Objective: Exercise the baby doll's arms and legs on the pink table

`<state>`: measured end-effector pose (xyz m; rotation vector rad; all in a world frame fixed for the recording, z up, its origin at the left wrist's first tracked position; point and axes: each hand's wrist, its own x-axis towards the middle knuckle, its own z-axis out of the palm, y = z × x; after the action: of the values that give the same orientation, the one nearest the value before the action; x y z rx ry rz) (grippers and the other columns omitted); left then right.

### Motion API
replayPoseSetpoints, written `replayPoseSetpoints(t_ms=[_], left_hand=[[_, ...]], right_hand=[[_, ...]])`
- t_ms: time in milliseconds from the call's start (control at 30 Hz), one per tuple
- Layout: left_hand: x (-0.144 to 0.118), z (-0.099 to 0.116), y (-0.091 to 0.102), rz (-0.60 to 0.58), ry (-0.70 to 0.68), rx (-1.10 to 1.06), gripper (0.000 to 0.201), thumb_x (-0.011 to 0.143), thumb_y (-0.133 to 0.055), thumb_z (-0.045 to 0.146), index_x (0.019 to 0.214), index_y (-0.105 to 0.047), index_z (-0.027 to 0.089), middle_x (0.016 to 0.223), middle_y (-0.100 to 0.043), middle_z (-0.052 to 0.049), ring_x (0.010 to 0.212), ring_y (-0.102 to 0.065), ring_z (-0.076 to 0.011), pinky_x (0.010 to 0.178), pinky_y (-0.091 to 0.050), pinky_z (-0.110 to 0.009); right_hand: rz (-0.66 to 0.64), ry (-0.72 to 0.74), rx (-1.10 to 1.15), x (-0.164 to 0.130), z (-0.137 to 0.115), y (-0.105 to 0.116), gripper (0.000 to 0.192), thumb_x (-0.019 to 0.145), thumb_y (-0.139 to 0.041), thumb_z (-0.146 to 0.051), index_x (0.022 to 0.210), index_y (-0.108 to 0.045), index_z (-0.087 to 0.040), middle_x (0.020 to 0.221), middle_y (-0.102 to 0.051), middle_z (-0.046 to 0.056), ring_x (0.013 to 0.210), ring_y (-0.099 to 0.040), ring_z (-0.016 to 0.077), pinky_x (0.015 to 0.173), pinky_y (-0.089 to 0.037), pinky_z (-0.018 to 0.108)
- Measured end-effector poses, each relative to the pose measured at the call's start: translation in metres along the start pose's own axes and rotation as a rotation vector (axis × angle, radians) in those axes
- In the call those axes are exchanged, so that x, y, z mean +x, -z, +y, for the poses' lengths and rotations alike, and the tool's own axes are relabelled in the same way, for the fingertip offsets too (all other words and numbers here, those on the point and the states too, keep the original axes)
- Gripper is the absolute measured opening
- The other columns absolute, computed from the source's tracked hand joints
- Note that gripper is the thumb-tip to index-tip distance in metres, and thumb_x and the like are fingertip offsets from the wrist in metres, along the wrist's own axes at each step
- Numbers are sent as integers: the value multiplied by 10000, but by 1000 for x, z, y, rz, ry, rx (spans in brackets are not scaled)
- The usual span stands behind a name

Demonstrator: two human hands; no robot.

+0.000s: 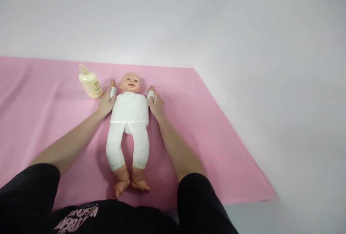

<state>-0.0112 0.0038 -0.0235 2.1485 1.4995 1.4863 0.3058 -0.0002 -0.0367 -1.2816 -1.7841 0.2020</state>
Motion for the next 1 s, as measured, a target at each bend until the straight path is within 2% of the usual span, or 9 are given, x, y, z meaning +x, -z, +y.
replayPoseSetpoints(t_ms=[100,167,267,367,500,633,733,833,1000], left_hand=[[0,1,1,18,7,-20,541,998,-523,596,1366,-547,201,1057,-724,-137,1009,-728,-334,984,-553,-538],[0,4,2,11,76,-18,562,980,-561,582,1380,-525,189,1114,-714,-158,1076,-715,-355,1005,-543,-556],[1,12,5,1,160,-48,619,949,-623,518,1428,-464,159,1285,-659,-206,1235,-651,-374,1078,-504,-582],[1,21,9,52,122,-99,740,895,-703,450,1497,-378,168,1443,-564,-221,1366,-562,-361,1163,-443,-574],[-2,31,12,124,69,-122,669,852,-754,453,1389,-467,174,1298,-625,-168,1238,-626,-320,1099,-499,-551],[-6,43,16,55,9,-152,457,859,-725,456,1188,-595,167,1094,-684,-114,1026,-683,-276,972,-564,-493],[-8,54,20,-62,-92,-146,326,851,-710,410,1083,-652,189,1036,-724,-84,978,-696,-259,945,-567,-443],[-8,61,26,-147,-176,-115,275,824,-701,375,1037,-672,203,1015,-747,-68,953,-703,-250,923,-566,-412],[-8,65,33,-210,-329,-98,233,836,-678,397,980,-663,215,974,-756,-70,931,-703,-245,894,-556,-401]], right_hand=[[66,-165,46,-1,-2,-1,509,1030,-385,-603,1261,-619,-214,1139,-759,118,1081,-716,283,1040,-556,505],[78,-191,62,-1,-5,-2,552,1005,-434,-622,1331,-591,-205,1231,-741,143,1133,-708,300,1045,-556,518],[114,-160,77,-2,-9,-2,621,978,-493,-620,1431,-507,-195,1352,-685,176,1193,-693,301,1025,-577,501],[172,-107,124,-2,-13,1,691,955,-553,-592,1503,-400,-199,1337,-674,183,1162,-700,283,974,-600,469],[229,-96,226,-2,-22,6,774,899,-639,-535,1528,-342,-195,1237,-673,155,1067,-688,264,961,-591,454],[244,19,229,-4,-33,12,739,867,-652,-495,1491,-394,-196,1188,-639,132,1114,-625,289,1055,-520,517],[155,145,185,-6,-40,16,610,850,-650,-494,1375,-510,-217,1140,-635,118,1079,-613,301,1041,-502,532],[63,277,173,-7,-43,19,550,848,-638,-536,1300,-554,-233,1149,-642,118,1077,-617,315,1003,-510,529],[48,429,170,-9,-48,20,562,850,-601,-626,1244,-576,-225,1122,-679,138,1049,-643,347,963,-514,565]])
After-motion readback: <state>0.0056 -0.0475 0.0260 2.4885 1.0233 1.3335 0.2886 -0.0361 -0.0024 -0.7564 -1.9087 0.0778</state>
